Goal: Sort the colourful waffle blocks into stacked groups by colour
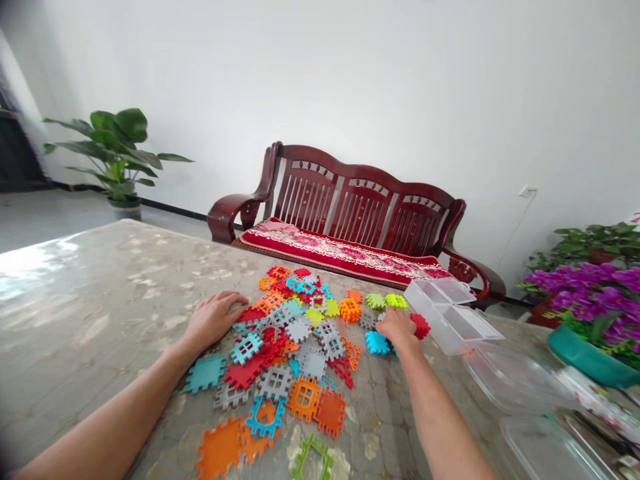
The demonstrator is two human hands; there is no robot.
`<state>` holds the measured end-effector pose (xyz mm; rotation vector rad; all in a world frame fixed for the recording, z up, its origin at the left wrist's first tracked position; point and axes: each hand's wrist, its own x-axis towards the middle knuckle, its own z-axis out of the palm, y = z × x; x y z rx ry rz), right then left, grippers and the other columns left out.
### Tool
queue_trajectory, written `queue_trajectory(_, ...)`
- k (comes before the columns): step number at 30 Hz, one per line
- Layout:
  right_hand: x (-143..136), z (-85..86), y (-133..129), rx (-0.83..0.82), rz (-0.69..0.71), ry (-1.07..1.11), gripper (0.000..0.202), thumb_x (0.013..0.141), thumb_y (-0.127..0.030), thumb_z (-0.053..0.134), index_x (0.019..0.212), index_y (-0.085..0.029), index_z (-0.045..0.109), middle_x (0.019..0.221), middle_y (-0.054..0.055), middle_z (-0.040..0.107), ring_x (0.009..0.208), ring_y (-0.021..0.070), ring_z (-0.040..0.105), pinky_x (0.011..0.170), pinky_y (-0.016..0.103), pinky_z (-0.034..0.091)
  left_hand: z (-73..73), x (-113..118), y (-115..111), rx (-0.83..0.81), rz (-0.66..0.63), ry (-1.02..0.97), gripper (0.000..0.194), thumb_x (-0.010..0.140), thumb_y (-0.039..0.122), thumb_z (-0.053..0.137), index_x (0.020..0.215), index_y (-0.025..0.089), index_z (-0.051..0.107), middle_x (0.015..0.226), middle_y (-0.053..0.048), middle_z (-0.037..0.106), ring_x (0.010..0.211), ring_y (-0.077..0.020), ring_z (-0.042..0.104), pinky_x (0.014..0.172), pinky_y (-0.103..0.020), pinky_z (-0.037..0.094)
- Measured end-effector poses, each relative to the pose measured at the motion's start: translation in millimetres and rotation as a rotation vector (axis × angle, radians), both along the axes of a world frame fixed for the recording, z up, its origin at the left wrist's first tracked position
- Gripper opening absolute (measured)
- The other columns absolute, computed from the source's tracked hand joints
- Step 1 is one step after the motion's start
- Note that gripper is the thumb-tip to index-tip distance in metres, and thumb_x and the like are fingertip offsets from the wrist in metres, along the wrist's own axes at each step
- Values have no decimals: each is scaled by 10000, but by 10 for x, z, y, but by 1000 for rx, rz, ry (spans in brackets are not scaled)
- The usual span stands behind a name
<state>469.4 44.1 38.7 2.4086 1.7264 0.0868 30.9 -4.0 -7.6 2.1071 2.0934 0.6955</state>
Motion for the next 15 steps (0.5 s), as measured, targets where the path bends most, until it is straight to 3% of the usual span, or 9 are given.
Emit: queue_trajectory(15,52,3,-42,82,84,35,626,714,-319,644,1327,-211,569,1301,134,611,1235,279,542,948,336,428,-29,-15,19,2,-8,-26,322,864,368,482,1081,299,708,1248,-38,667,1177,-225,580,1026,-380,395)
